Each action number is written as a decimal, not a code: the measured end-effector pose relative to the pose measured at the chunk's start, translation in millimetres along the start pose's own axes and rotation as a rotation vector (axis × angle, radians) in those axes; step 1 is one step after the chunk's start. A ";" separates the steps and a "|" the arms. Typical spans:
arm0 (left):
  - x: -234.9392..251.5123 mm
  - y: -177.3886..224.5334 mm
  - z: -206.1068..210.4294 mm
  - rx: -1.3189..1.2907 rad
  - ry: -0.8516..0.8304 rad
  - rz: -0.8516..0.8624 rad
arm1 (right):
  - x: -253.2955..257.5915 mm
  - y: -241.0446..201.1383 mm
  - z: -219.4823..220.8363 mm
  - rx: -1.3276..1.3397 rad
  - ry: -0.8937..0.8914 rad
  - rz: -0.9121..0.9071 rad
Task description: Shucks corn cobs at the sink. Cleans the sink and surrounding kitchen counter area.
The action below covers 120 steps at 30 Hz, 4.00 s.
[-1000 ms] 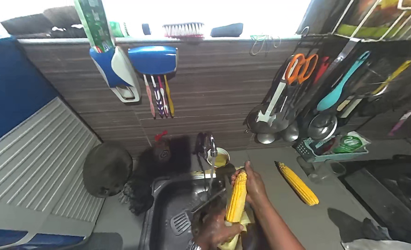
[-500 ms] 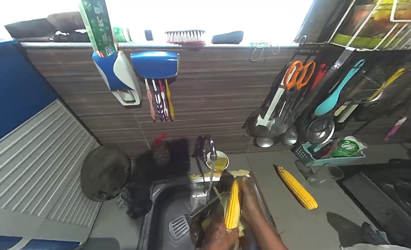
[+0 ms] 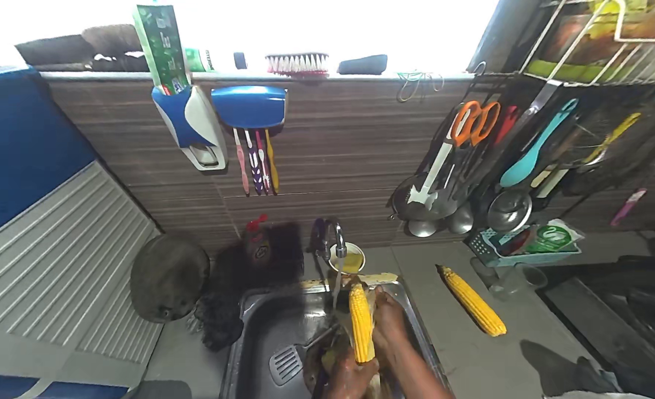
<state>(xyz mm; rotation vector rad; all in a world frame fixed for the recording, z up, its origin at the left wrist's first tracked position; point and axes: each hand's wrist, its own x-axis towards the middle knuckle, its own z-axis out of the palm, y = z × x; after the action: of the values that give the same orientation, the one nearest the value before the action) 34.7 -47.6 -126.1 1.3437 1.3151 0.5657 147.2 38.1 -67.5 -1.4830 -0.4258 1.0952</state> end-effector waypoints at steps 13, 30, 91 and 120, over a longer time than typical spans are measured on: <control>8.1 -30.4 -14.5 -0.251 -0.289 0.027 | 1.6 11.4 -7.6 0.226 -0.247 0.039; 1.6 -21.4 -15.3 -0.167 0.008 0.070 | -10.5 14.7 3.4 0.083 -0.156 -0.076; 63.3 8.3 -56.8 -0.897 0.267 -0.217 | -21.4 43.6 -63.3 -1.584 -0.884 -0.285; 83.1 37.7 -37.2 -1.225 0.240 -0.024 | -23.3 27.3 -30.0 -0.030 -0.217 -0.106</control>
<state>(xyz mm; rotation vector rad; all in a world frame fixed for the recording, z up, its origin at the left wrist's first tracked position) 37.4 49.7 -111.1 0.2431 0.8479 1.2648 151.3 -4.0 -87.3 -1.3561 -0.6673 1.1734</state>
